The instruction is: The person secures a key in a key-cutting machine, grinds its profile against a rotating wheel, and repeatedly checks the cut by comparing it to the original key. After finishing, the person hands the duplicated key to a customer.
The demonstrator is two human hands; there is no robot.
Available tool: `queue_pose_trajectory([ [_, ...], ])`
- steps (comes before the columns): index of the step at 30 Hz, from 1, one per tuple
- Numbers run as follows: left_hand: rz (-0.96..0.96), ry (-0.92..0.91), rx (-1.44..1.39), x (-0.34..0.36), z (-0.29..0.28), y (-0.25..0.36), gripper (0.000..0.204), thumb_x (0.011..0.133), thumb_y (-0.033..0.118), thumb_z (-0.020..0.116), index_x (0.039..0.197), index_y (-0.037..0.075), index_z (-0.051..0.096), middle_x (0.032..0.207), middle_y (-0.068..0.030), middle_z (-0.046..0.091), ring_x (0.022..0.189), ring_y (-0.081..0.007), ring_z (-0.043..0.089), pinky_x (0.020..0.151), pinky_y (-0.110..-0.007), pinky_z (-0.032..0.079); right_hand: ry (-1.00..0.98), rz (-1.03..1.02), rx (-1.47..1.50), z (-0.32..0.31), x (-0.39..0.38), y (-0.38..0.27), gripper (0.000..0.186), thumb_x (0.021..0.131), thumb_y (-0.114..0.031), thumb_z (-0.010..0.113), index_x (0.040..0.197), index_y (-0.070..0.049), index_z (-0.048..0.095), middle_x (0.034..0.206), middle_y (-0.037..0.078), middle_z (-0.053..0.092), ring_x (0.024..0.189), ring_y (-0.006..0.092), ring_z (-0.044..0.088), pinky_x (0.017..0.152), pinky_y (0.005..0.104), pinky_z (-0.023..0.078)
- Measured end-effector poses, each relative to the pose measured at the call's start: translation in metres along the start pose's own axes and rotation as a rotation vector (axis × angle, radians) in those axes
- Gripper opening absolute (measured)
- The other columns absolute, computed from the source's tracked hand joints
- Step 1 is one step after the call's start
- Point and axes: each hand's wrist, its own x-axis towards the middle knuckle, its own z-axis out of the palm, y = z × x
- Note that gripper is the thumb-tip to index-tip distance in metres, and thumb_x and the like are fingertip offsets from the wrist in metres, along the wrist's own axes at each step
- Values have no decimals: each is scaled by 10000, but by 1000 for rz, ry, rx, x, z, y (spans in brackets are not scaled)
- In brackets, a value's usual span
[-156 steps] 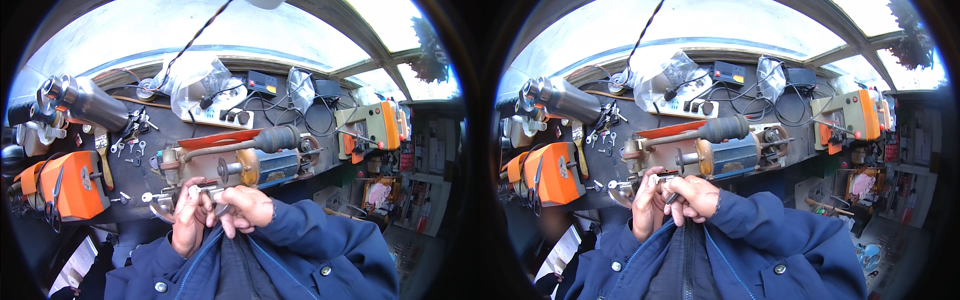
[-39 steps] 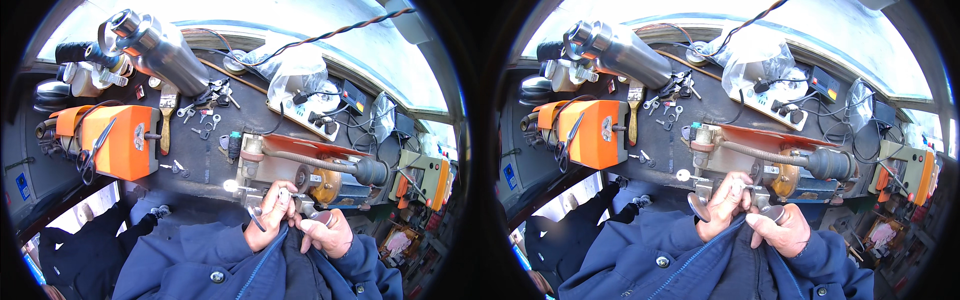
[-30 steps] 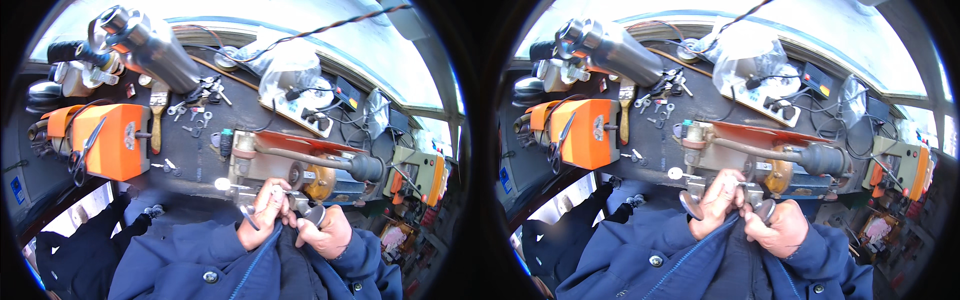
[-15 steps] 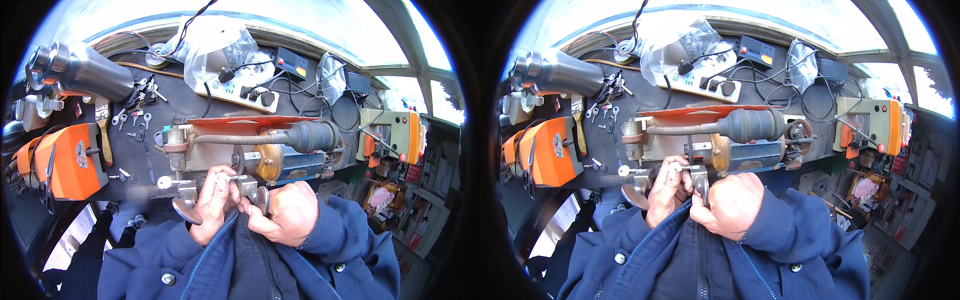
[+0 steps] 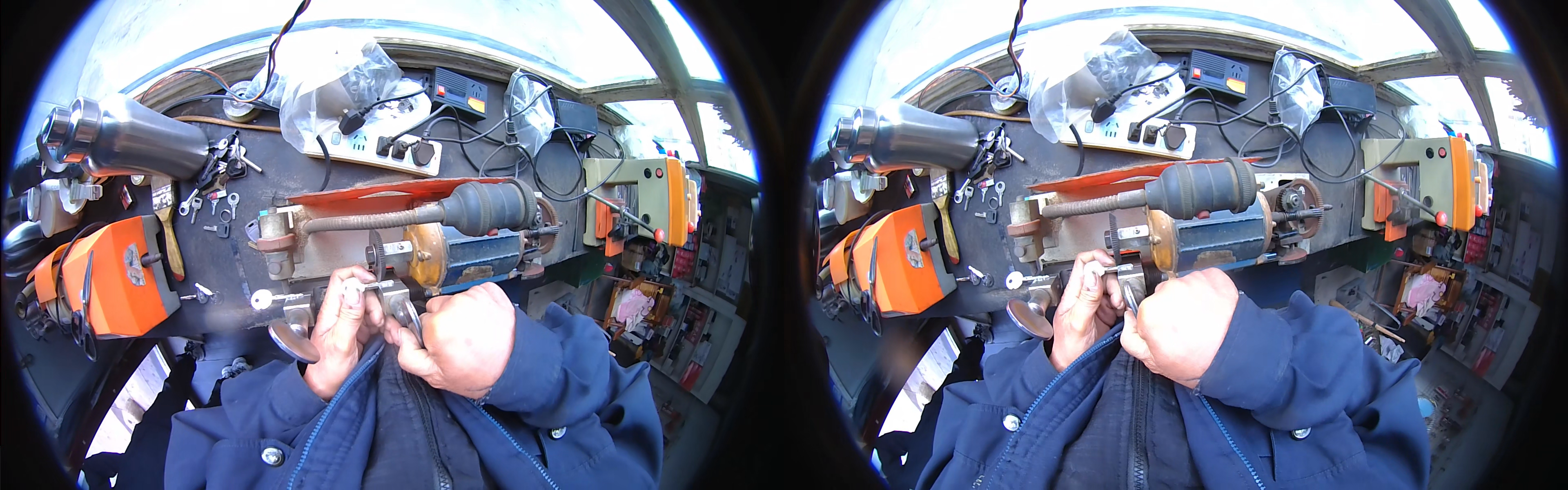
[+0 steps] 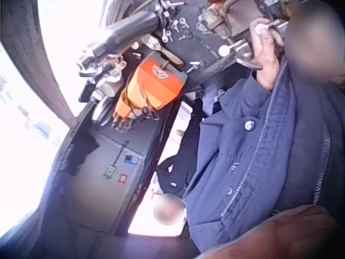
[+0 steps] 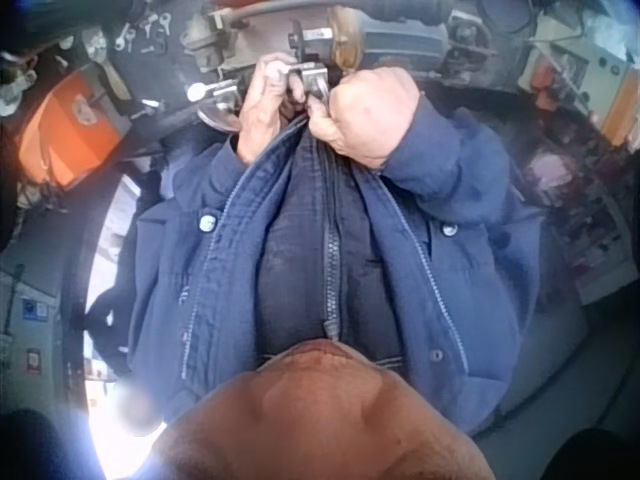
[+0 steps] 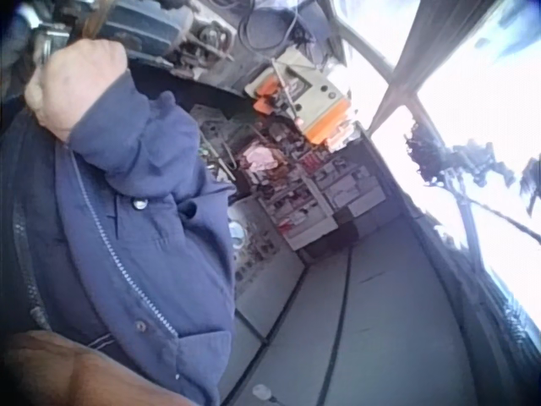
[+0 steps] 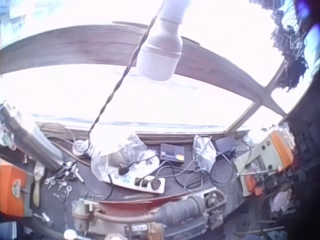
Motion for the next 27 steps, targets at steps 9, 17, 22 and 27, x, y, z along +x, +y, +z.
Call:
queue_pose_trajectory([
  [9, 16, -23, 44, 1, -4, -2, 311, 1094, 369, 439, 1241, 96, 473, 796, -33, 506, 712, -108, 486, 688, -247, 413, -23, -5, -2, -5, -1, -1, 391, 897, -286, 644, 602, -32, 674, 569, 172, 622, 515, 337, 643, 511, 424, 514],
  [17, 20, -41, 37, 3, -10, -3, 294, 1094, 335, 450, 1260, 92, 463, 817, -35, 532, 737, -106, 544, 685, -242, 440, -111, 219, 788, 13, -1, 10, 506, 982, -367, 543, 676, 3, 702, 578, 150, 632, 490, 265, 608, 486, 376, 462],
  [22, -11, -37, 14, 1, -9, -1, 312, 1094, 334, 447, 1290, 91, 442, 839, -54, 557, 772, -126, 596, 736, -257, 483, -190, 581, 1546, 27, -6, 2, 565, 995, -389, 464, 848, 81, 740, 660, 100, 664, 493, 91, 518, 485, 233, 429],
  [27, 3, -52, 66, -3, -10, 0, 388, 1081, 328, 483, 1379, 95, 396, 880, -52, 560, 796, -123, 589, 735, -253, 474, -256, 547, 1472, 22, -7, 5, 523, 969, -312, 431, 871, 92, 750, 626, 60, 628, 469, 62, 481, 487, 197, 415],
])
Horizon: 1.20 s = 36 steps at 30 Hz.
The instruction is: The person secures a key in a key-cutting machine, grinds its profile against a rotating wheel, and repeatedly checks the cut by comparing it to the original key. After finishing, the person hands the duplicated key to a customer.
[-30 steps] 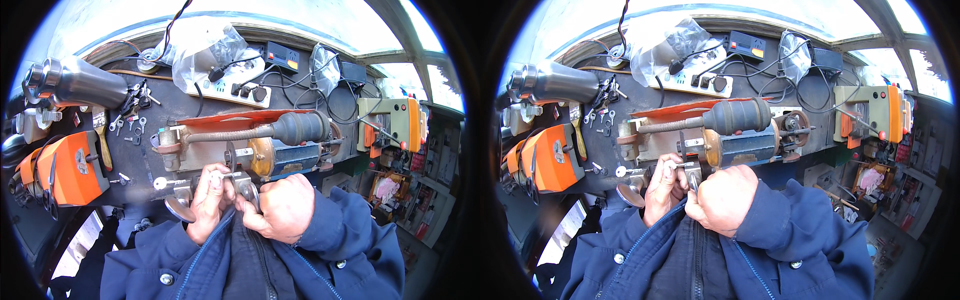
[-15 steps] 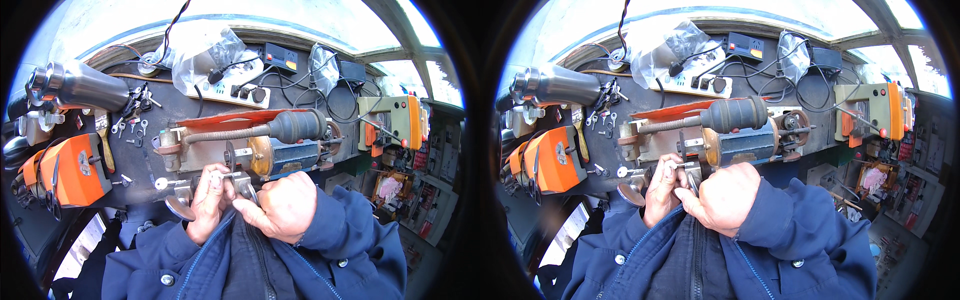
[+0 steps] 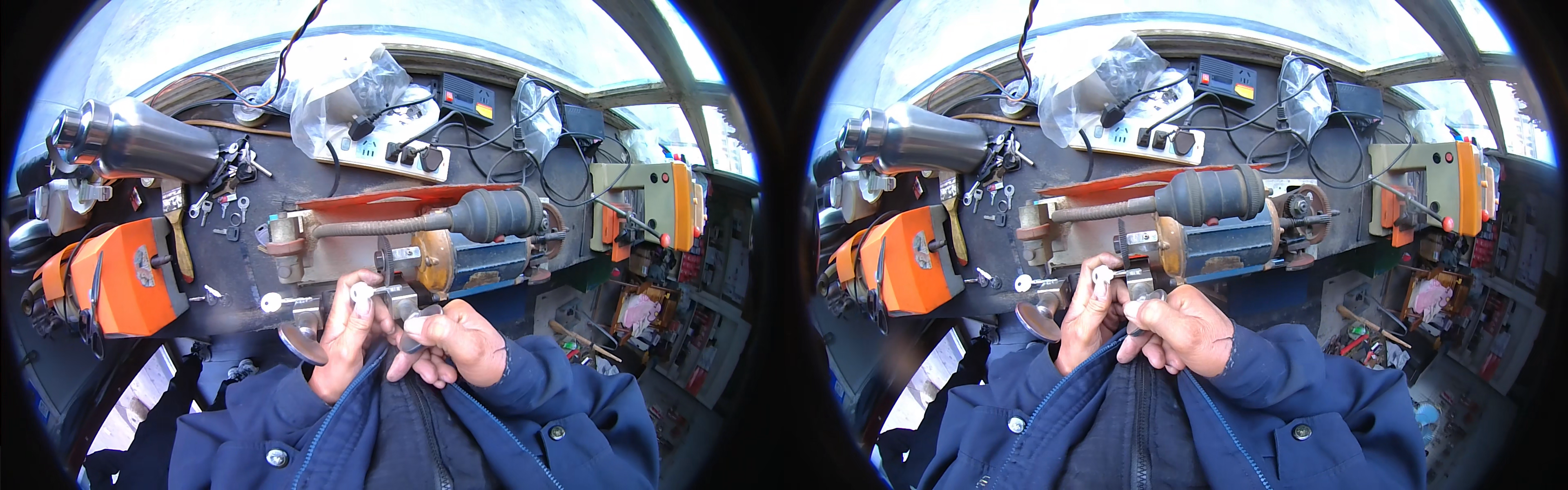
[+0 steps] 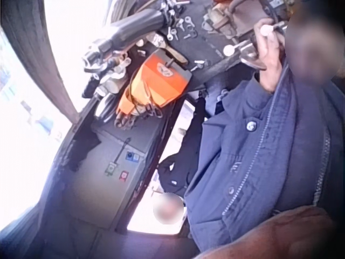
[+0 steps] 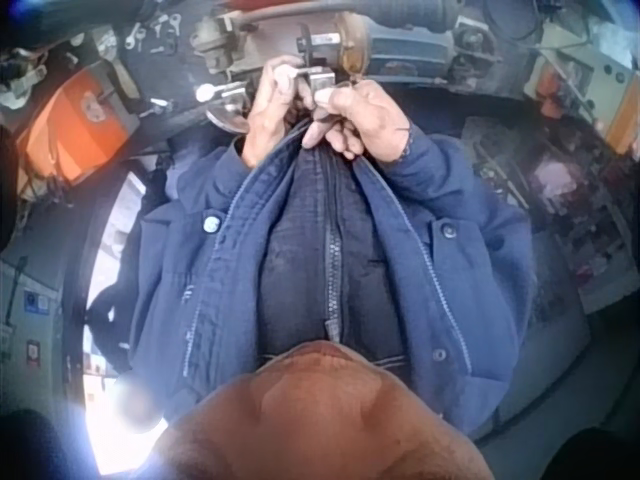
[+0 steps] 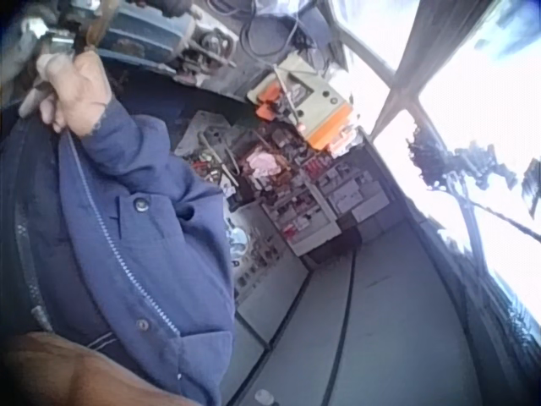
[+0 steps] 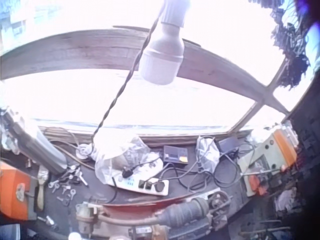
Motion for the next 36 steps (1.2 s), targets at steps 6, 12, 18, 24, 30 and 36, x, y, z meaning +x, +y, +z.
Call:
queue_pose_trajectory([
  [6, -16, -3, 64, -3, -3, 1, 525, 1086, 308, 467, 1505, 70, 258, 911, -74, 574, 830, -175, 594, 813, -325, 489, -16, 4, 6, -2, 4, -1, 494, 993, -313, 449, 881, 83, 721, 696, 97, 678, 489, 69, 497, 473, 214, 412],
  [12, 195, 39, 443, -13, 0, -3, 534, 1030, 106, 542, 1495, 76, 282, 849, -60, 619, 792, -102, 589, 764, -243, 460, -45, 10, 36, -7, 5, 1, 473, 1019, -358, 466, 973, 55, 691, 786, 134, 732, 527, 85, 531, 464, 234, 427],
  [18, 485, 8, 1009, -12, 0, -6, 607, 860, -157, 614, 1394, 38, 399, 757, -69, 586, 626, -111, 599, 594, -247, 460, -33, 10, -27, -4, 7, 10, 471, 1031, -355, 440, 910, 29, 684, 802, 141, 737, 544, 80, 506, 488, 224, 413],
  [24, 532, 26, 1165, -11, 3, -12, 600, 768, -183, 618, 1324, 0, 487, 711, -56, 567, 591, -138, 598, 566, -271, 466, -24, -145, -68, 8, -12, 29, 458, 987, -313, 485, 754, 14, 707, 664, 68, 660, 588, 110, 534, 594, 265, 439],
  [30, 612, 29, 1252, -10, 3, -16, 633, 776, 30, 713, 1357, 58, 466, 615, 4, 458, 554, -87, 472, 529, -249, 363, 16, -122, -82, 10, -10, 39, 410, 967, -284, 532, 765, 12, 731, 640, 50, 643, 574, 97, 530, 573, 265, 434],
  [36, 647, 42, 1299, -9, 3, -19, 581, 758, -68, 676, 1311, 6, 513, 653, -77, 580, 558, -253, 630, 564, -353, 498, 247, -285, -886, 14, -15, 25, 442, 886, -329, 636, 630, 30, 651, 547, 158, 598, 514, 259, 631, 546, 358, 509],
])
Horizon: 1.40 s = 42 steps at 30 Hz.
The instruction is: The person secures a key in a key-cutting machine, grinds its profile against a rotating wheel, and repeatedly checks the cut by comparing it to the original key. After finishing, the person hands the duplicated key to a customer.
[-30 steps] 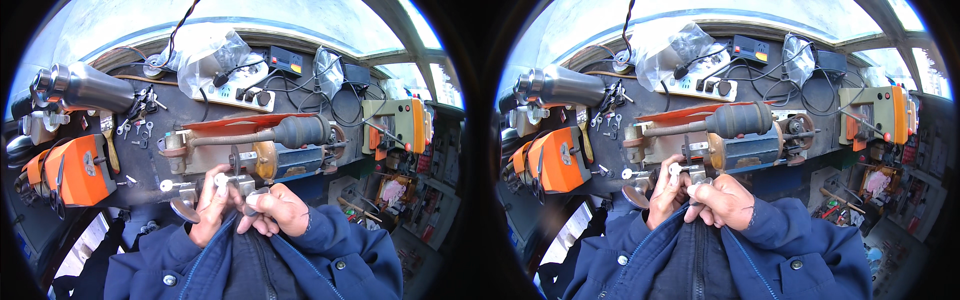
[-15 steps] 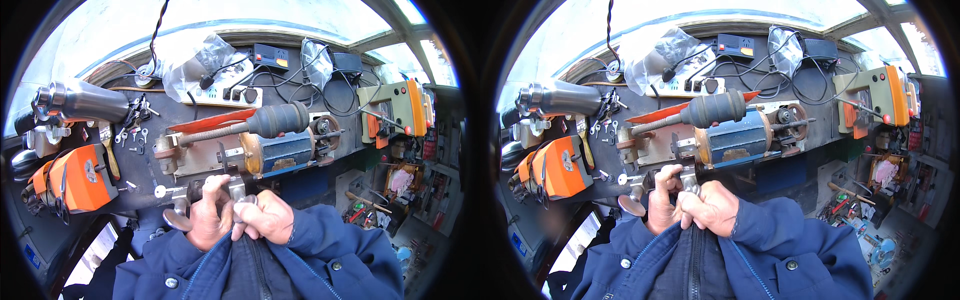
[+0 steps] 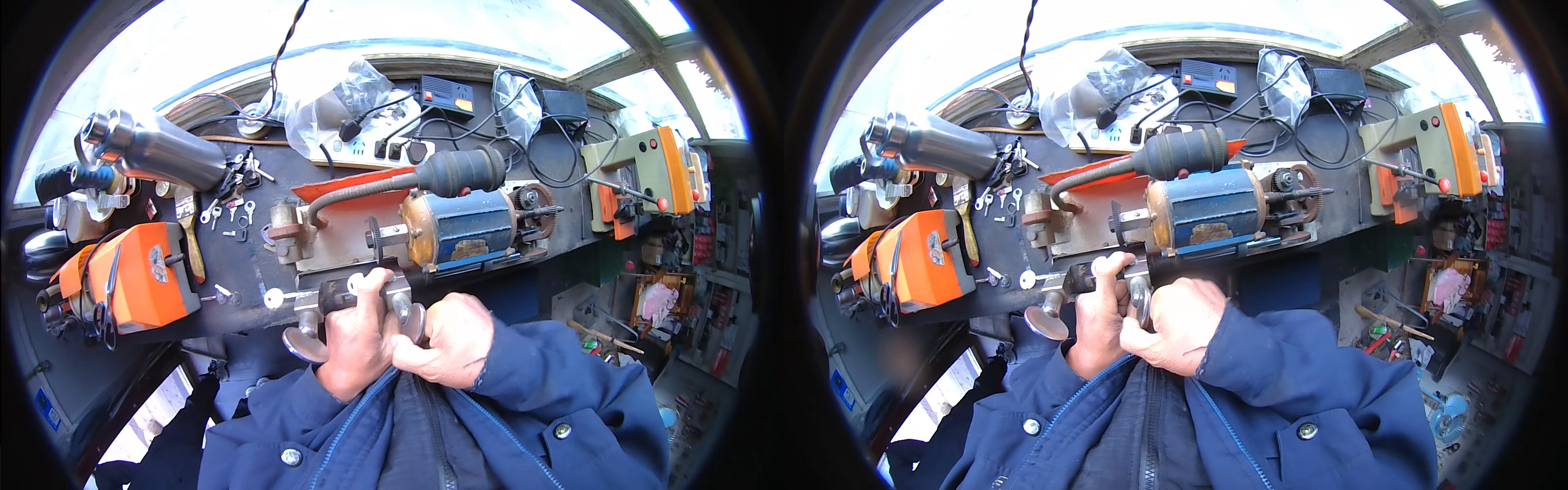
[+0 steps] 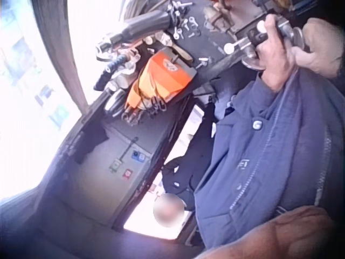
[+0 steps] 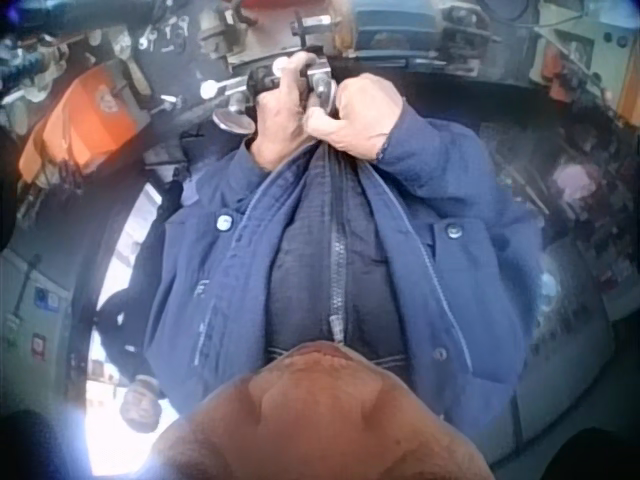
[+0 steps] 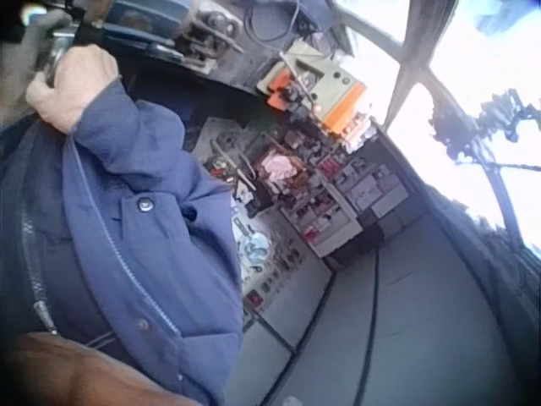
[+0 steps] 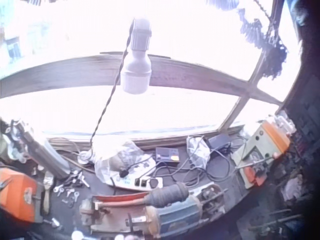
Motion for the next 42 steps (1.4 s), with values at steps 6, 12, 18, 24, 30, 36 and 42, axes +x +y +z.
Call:
queue_pose_trajectory([
  [6, 70, 39, -18, -2, 4, -4, 614, 779, -24, 704, 1341, 64, 470, 586, -35, 493, 495, -152, 504, 514, -286, 390, -7, -219, -343, -15, -5, -6, 325, 921, -247, 535, 731, -27, 681, 640, 202, 645, 562, 385, 639, 568, 445, 528],
  [12, 90, 36, -17, -3, 6, -12, 589, 821, 83, 725, 1345, 64, 458, 614, -47, 545, 535, -151, 583, 538, -276, 433, -202, 304, 708, 5, 2, 4, 505, 958, -346, 429, 831, 44, 723, 604, 72, 606, 468, 139, 506, 484, 300, 448],
  [18, 46, 13, 51, -5, 4, -13, 620, 782, 48, 734, 1345, 70, 475, 767, -101, 641, 642, -206, 661, 608, -324, 508, -132, 265, 1266, 32, -5, 17, 553, 974, -375, 468, 825, 97, 715, 579, 66, 543, 426, 94, 393, 432, 266, 399],
  [24, -120, -94, 28, -7, 2, -8, 626, 836, 55, 712, 1375, 112, 399, 792, -120, 688, 671, -215, 698, 605, -311, 526, -101, 372, 1488, 36, -5, 12, 380, 957, -332, 541, 804, 10, 606, 738, 211, 689, 442, 99, 378, 412, 273, 390],
  [30, -142, -119, 34, -11, -4, -3, 625, 880, 23, 676, 1426, 111, 386, 845, -144, 686, 741, -175, 698, 625, -280, 514, -166, 246, 1293, 34, -3, 19, 520, 990, -386, 461, 792, 45, 672, 718, 156, 670, 459, 87, 373, 450, 256, 400],
  [36, -224, 7, -397, -51, 0, -12, 484, 919, 24, 678, 1353, -9, 465, 718, -53, 602, 637, -94, 595, 599, -252, 479, -196, 216, 1197, 19, 5, 15, 583, 1007, -393, 431, 798, 82, 697, 701, 136, 668, 467, 82, 376, 461, 243, 394],
  [42, -842, 172, -1508, -71, -5, -45, 223, 983, 138, 601, 1178, 101, 499, 1150, -122, 626, 1205, -340, 590, 1016, -487, 478, -222, 254, 1239, 12, 19, 19, 582, 988, -455, 488, 783, 54, 685, 646, 125, 625, 434, 95, 430, 428, 250, 393],
])
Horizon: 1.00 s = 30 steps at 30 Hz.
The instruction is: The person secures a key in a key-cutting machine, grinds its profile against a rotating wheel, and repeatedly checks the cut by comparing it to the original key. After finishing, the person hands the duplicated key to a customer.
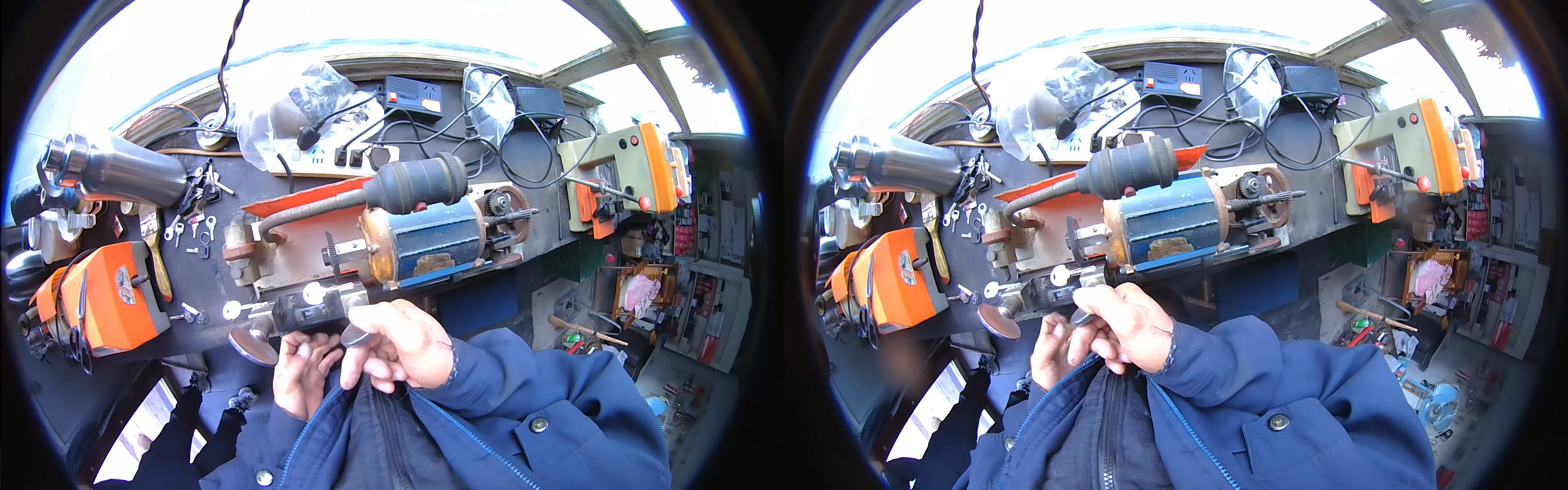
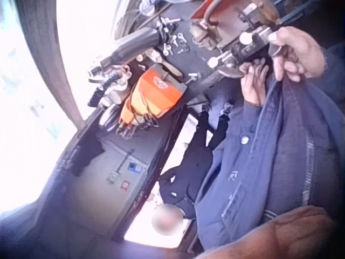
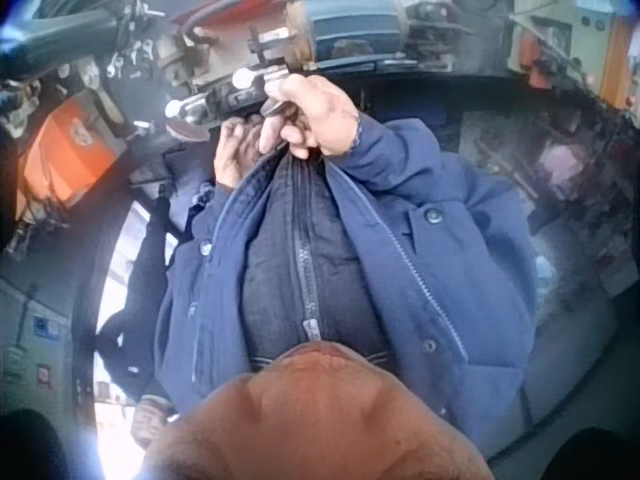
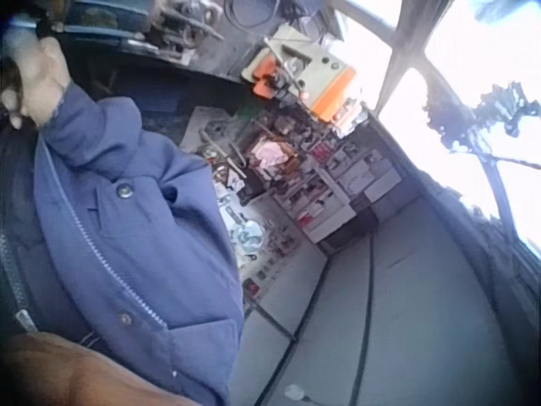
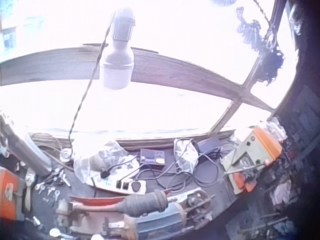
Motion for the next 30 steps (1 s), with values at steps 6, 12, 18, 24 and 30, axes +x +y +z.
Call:
queue_pose_trajectory([
  [6, 68, 14, -289, 6, 12, -1, 189, 874, 265, 652, 963, 100, 626, 1360, -257, 530, 1376, -452, 423, 1200, -555, 307, 46, 25, 34, 4, 0, -9, 465, 990, -411, 507, 913, 34, 617, 797, 258, 707, 444, 104, 392, 435, 273, 406],
  [12, 65, 100, -353, 6, 23, -2, 201, 893, 274, 632, 954, 84, 649, 1320, -250, 556, 1356, -492, 436, 1161, -596, 346, 40, 36, 19, 4, 0, -14, 446, 1019, -380, 487, 952, 39, 624, 814, 292, 703, 455, 121, 407, 464, 291, 420],
  [18, 147, 182, -476, 9, 31, -3, 275, 944, 282, 561, 966, 18, 635, 1331, -292, 542, 1317, -526, 466, 1115, -634, 399, -8, 54, -57, -1, -2, -18, 465, 1015, -351, 465, 884, 69, 617, 838, 317, 699, 481, 120, 410, 498, 296, 425],
  [24, 190, 280, -555, 15, 41, -1, 356, 971, 300, 526, 1111, -17, 605, 1353, -290, 525, 1287, -525, 494, 1103, -653, 410, 23, 60, -83, 5, -5, -21, 481, 1002, -336, 452, 811, 76, 611, 830, 311, 697, 496, 114, 404, 512, 300, 423],
  [30, 187, 287, -489, 16, 40, -2, 446, 978, 321, 518, 1249, -32, 548, 1370, -279, 506, 1296, -515, 489, 1097, -650, 419, 17, 57, -97, 5, -3, -23, 486, 1004, -344, 445, 809, 72, 607, 824, 299, 701, 497, 111, 404, 508, 297, 423],
])
